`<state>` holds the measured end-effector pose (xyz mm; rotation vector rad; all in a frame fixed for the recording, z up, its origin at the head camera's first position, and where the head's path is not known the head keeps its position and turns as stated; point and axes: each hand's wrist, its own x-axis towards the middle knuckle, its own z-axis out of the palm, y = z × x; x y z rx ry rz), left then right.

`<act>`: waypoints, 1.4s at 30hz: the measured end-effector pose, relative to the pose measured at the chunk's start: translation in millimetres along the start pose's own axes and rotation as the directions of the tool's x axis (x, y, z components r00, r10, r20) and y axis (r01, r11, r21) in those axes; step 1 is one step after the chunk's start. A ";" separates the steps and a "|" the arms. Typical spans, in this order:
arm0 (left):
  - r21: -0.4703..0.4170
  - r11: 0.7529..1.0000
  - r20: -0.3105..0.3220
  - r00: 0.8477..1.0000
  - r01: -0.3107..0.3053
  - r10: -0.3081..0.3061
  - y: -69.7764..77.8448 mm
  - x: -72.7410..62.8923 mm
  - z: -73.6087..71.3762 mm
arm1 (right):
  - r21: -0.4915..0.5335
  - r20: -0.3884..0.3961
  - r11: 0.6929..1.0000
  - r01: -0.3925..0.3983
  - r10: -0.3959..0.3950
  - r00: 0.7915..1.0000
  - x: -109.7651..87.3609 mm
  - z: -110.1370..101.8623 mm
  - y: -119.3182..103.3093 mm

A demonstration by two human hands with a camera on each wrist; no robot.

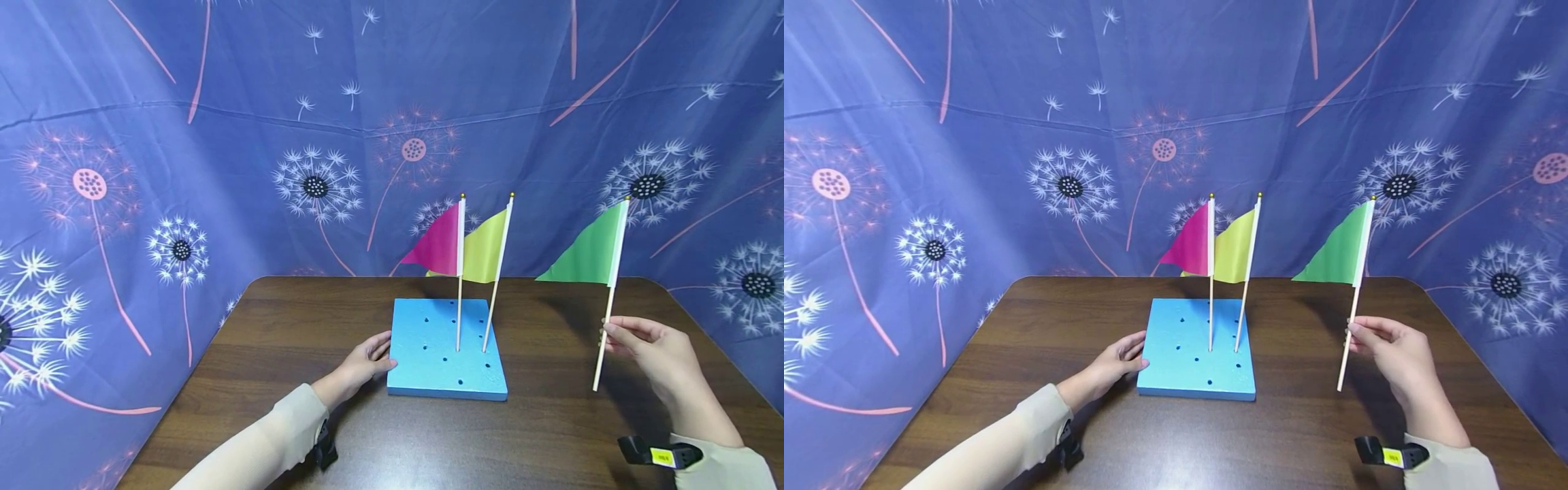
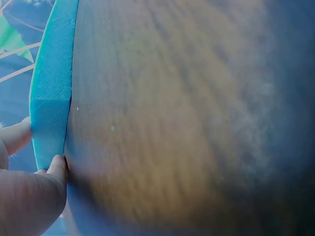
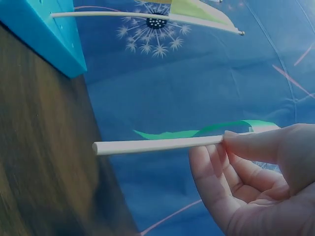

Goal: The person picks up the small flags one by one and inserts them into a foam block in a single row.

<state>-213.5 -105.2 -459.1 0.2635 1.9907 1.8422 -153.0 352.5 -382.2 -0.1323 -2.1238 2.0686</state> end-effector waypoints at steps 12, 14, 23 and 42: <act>-0.006 1.000 0.002 1.000 0.000 0.000 -1.4 1.1 -1.0 | -0.050 -0.005 0.999 0.022 -0.022 1.000 1.2 9.4 -8.0; -0.003 1.000 0.002 1.000 -0.001 0.001 -1.1 0.9 -0.9 | -0.076 -0.007 0.997 0.025 -0.025 1.000 0.9 11.1 -8.9; 0.000 1.000 -0.001 1.000 0.001 -0.001 -0.8 -1.0 -0.3 | -0.052 0.024 0.998 0.038 -0.037 0.999 -0.4 19.9 -13.1; 0.007 1.000 -0.008 1.000 0.005 -0.005 -0.2 -0.4 0.3 | 0.046 0.055 0.995 0.093 -0.095 0.994 2.9 39.7 -27.3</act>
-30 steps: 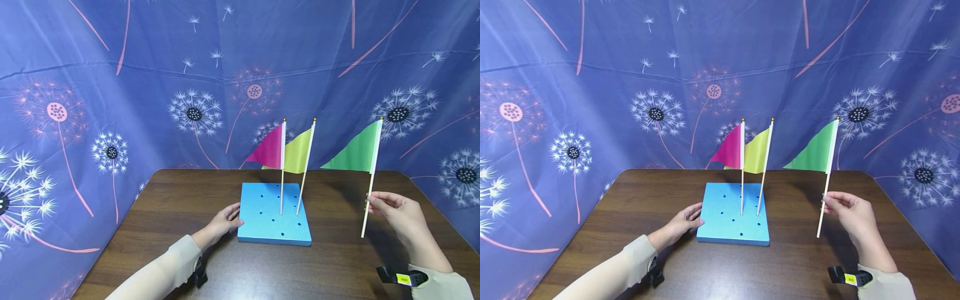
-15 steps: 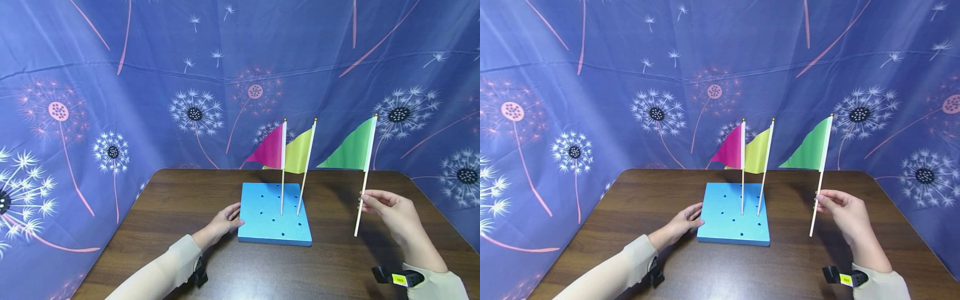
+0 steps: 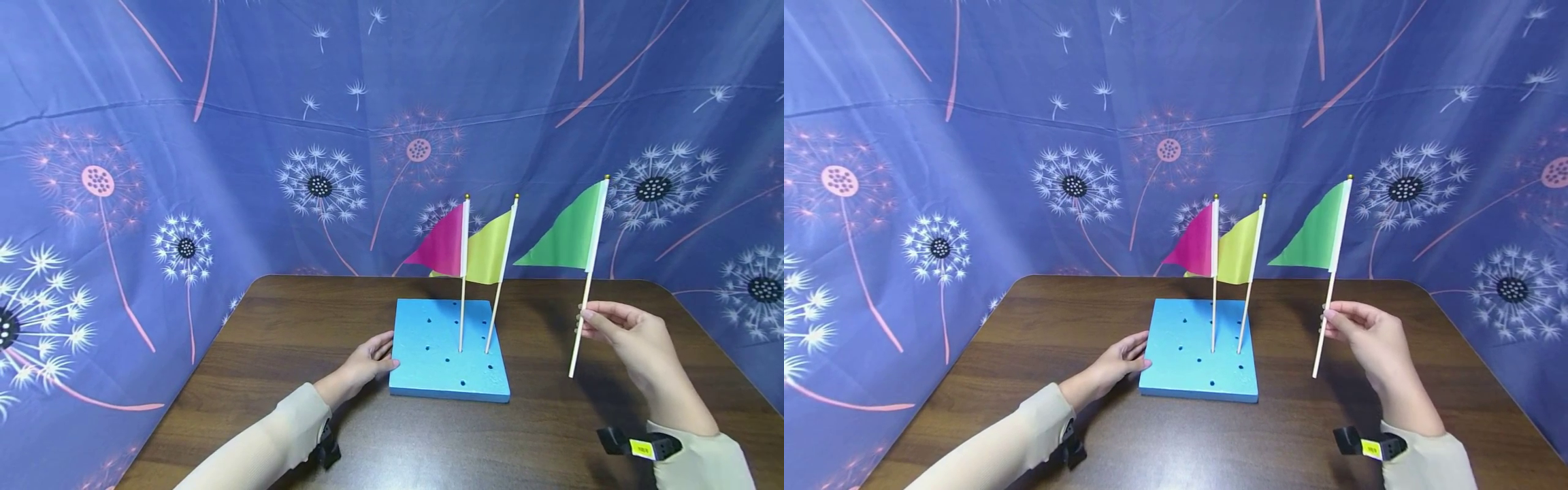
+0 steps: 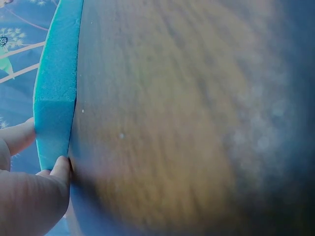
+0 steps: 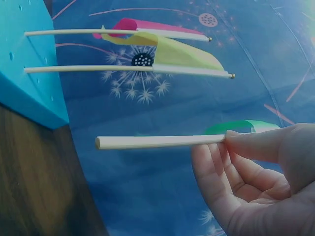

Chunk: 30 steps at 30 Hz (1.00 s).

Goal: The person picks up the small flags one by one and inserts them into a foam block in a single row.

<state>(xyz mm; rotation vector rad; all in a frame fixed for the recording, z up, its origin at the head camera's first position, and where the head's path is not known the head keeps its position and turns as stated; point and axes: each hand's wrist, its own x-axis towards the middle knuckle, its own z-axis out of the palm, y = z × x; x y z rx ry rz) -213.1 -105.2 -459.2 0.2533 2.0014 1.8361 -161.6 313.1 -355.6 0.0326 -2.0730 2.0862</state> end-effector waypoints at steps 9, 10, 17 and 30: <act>0.004 1.000 -0.001 1.000 0.000 0.000 3.1 0.5 0.9 | -0.035 0.001 0.999 0.013 -0.013 1.000 0.4 10.7 -5.8; 0.007 1.000 -0.001 1.000 0.001 -0.001 3.3 0.6 1.0 | -0.036 0.002 0.999 0.013 -0.013 1.000 0.4 11.7 -6.2; 0.011 1.000 -0.005 1.000 0.006 -0.006 3.2 0.9 1.3 | -0.027 0.023 0.999 0.042 -0.042 0.999 0.3 22.9 -7.8; 0.007 1.000 -0.006 1.000 0.000 0.000 0.9 -0.2 0.6 | -0.065 0.078 0.996 0.061 -0.056 0.995 0.5 46.5 -7.5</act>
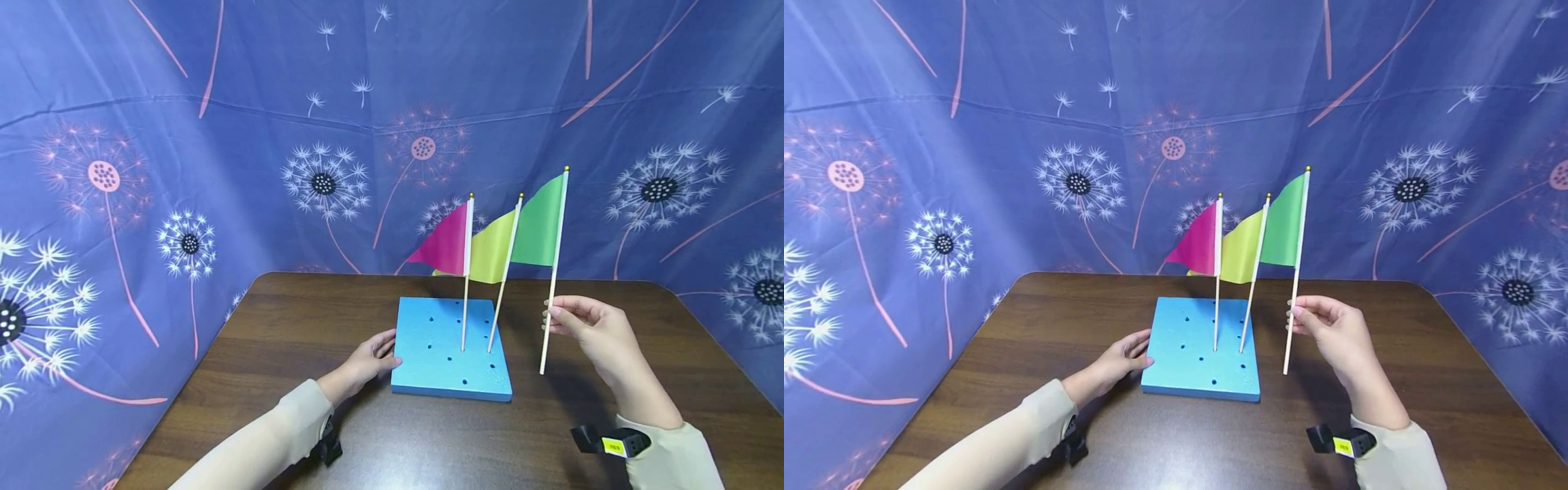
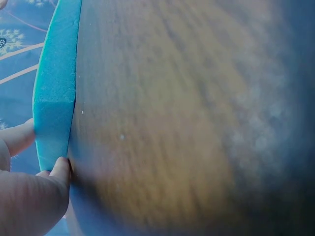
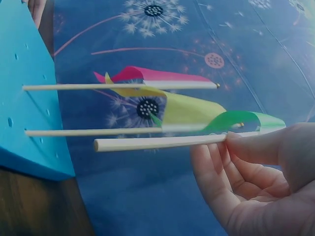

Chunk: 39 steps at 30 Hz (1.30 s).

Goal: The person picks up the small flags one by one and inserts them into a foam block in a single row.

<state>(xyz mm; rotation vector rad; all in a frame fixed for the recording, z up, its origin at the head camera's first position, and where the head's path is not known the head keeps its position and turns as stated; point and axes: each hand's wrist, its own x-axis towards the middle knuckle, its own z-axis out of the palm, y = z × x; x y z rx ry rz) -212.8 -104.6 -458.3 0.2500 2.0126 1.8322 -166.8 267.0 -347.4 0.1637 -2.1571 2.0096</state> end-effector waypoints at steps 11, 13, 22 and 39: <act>-0.025 1.000 0.005 1.000 -0.017 0.017 -3.1 0.9 -0.6 | -0.008 0.060 1.000 0.022 -0.021 0.998 4.9 22.2 0.5; -0.026 1.000 0.005 1.000 -0.016 0.016 -2.5 0.3 -0.8 | -0.022 0.058 1.000 0.019 -0.017 0.998 5.9 27.1 0.2; -0.027 0.999 0.012 1.000 -0.020 0.021 -1.4 -0.2 -0.6 | -0.116 0.053 0.993 -0.019 0.025 0.998 9.4 49.3 -0.6; -0.022 1.000 -0.002 1.000 -0.015 0.015 -0.9 -0.6 1.3 | -0.108 0.081 0.993 -0.053 0.061 0.995 17.5 90.3 2.5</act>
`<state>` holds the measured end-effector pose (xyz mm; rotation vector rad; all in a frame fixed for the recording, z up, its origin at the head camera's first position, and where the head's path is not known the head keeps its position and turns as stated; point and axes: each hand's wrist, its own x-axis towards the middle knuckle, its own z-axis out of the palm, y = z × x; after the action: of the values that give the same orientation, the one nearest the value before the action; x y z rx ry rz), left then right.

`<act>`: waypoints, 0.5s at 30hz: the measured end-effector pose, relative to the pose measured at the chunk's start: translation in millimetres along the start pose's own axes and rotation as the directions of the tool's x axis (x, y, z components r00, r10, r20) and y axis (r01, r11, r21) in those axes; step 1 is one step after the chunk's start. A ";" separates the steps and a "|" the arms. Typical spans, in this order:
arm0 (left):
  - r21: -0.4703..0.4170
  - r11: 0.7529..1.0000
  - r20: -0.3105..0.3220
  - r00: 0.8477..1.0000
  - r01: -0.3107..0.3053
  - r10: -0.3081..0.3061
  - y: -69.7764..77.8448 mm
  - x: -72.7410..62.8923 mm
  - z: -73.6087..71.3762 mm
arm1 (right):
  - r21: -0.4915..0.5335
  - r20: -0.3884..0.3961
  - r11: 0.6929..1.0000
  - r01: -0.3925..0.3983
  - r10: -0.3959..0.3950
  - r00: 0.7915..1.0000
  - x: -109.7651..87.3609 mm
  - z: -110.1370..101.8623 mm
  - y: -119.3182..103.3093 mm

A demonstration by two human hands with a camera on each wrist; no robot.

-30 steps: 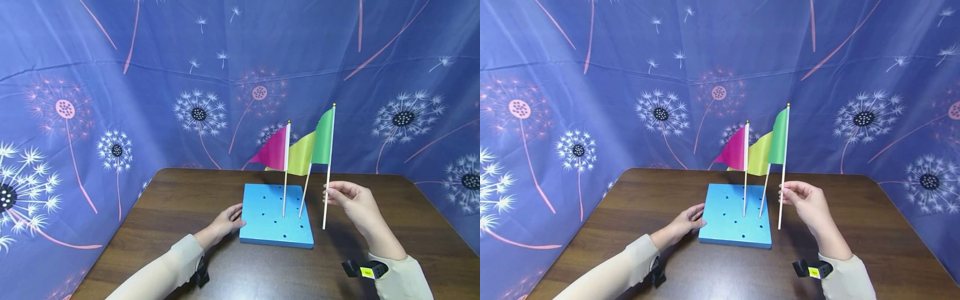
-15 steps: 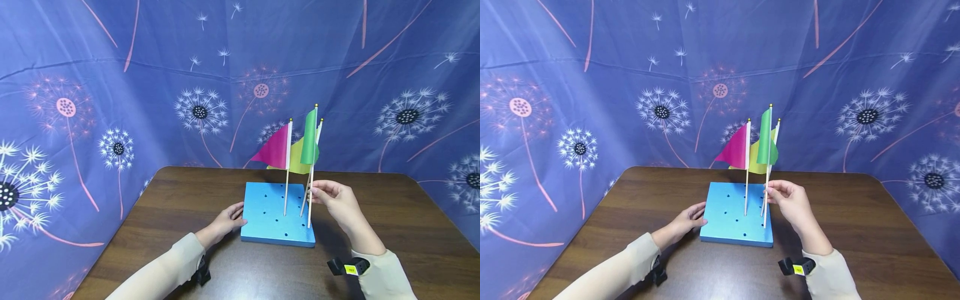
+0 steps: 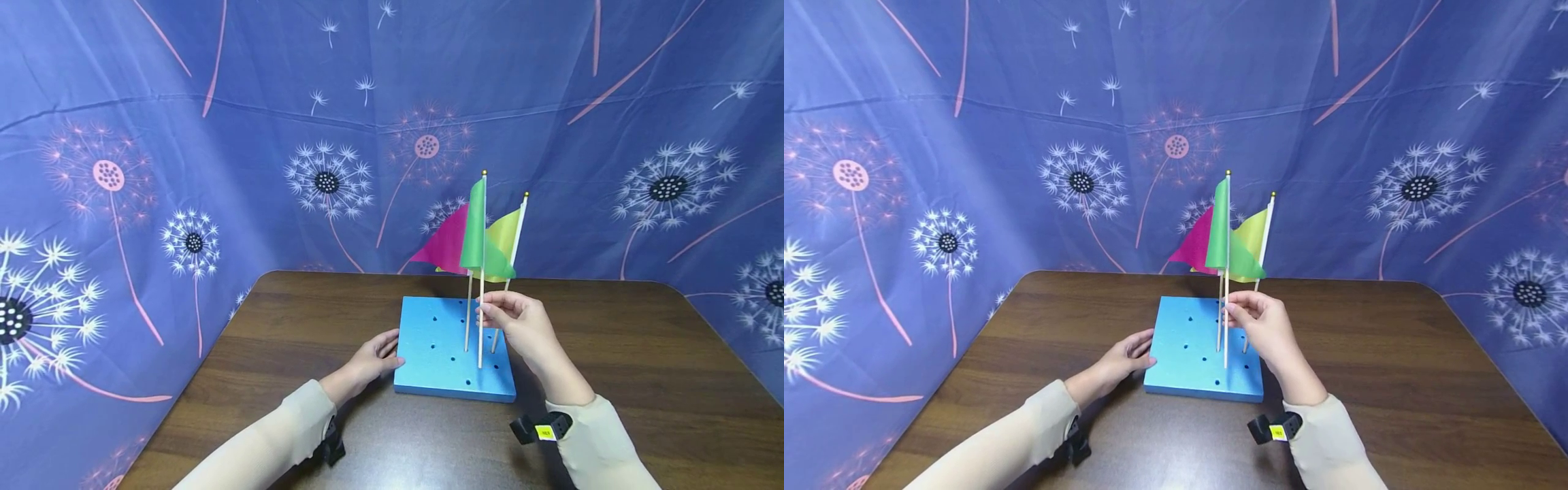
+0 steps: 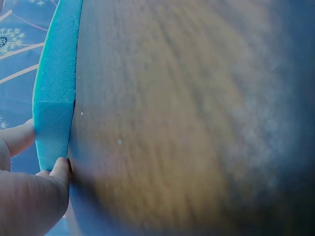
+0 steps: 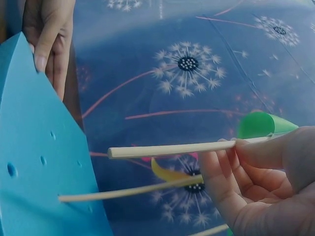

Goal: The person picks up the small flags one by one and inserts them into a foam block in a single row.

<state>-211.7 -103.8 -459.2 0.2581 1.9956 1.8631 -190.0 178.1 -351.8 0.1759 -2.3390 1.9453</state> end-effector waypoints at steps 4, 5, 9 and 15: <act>-0.001 1.000 -0.012 1.000 0.003 -0.003 -0.4 -1.6 -1.8 | -0.010 0.017 1.000 -0.006 0.006 1.000 2.9 10.9 -3.0; -0.003 1.000 -0.013 1.000 0.005 -0.005 -0.4 -2.0 -1.9 | -0.013 0.024 1.000 -0.011 0.011 1.000 3.3 13.3 -3.3; 0.005 1.000 -0.003 1.000 -0.011 0.011 -0.6 -2.2 -0.8 | -0.011 0.028 1.000 -0.019 0.020 0.999 3.2 21.1 -2.2; -0.015 1.000 -0.007 1.000 -0.003 0.003 -1.5 0.9 -0.7 | -0.003 -0.008 1.000 -0.007 0.007 1.000 6.1 32.0 5.3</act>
<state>-212.6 -104.2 -460.8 0.2509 1.9862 1.8822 -196.8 147.4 -362.0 0.1603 -2.3405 1.9422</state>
